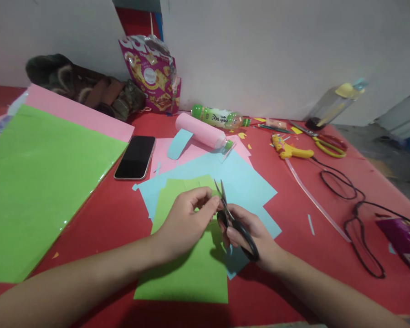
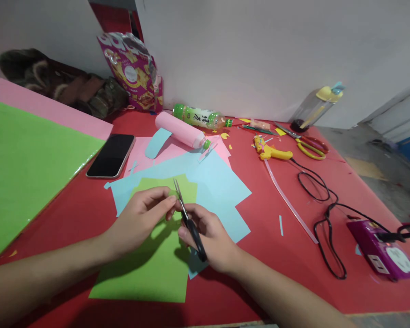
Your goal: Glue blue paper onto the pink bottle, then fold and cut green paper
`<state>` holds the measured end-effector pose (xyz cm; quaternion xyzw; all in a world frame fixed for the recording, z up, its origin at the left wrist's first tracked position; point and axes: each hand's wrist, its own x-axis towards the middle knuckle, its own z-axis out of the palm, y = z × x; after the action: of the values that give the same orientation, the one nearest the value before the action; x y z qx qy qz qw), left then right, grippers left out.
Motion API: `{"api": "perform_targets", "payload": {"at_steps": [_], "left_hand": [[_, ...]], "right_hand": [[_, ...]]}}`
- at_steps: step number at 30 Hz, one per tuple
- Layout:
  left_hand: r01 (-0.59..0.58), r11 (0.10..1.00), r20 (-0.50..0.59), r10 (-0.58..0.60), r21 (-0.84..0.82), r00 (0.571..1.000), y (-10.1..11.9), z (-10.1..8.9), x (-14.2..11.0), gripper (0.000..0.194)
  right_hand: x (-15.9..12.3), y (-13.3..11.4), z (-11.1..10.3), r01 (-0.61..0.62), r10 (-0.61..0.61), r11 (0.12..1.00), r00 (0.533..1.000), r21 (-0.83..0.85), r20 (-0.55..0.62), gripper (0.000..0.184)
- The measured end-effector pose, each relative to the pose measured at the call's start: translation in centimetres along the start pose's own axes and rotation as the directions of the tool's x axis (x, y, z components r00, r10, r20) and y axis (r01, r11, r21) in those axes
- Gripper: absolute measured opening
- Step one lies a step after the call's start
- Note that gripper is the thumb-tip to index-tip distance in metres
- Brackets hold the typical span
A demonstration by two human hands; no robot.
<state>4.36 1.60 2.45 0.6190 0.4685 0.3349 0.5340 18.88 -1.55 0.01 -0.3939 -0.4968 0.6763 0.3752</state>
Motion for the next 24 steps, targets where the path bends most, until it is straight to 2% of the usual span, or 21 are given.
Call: {"api": "perform_targets", "payload": {"at_steps": [8, 24], "left_hand": [[-0.049, 0.995, 0.046, 0.046, 0.089, 0.998, 0.3, -0.6, 0.1, 0.023], [-0.098, 0.970, 0.128, 0.071, 0.224, 0.989, 0.9, -1.9, 0.7, 0.023]], "right_hand": [[0.0, -0.1, 0.1, -0.038, 0.038, 0.999, 0.999, -0.003, -0.024, 0.044], [0.0, -0.3, 0.1, -0.054, 0.053, 0.998, 0.998, -0.020, -0.022, 0.046]]}}
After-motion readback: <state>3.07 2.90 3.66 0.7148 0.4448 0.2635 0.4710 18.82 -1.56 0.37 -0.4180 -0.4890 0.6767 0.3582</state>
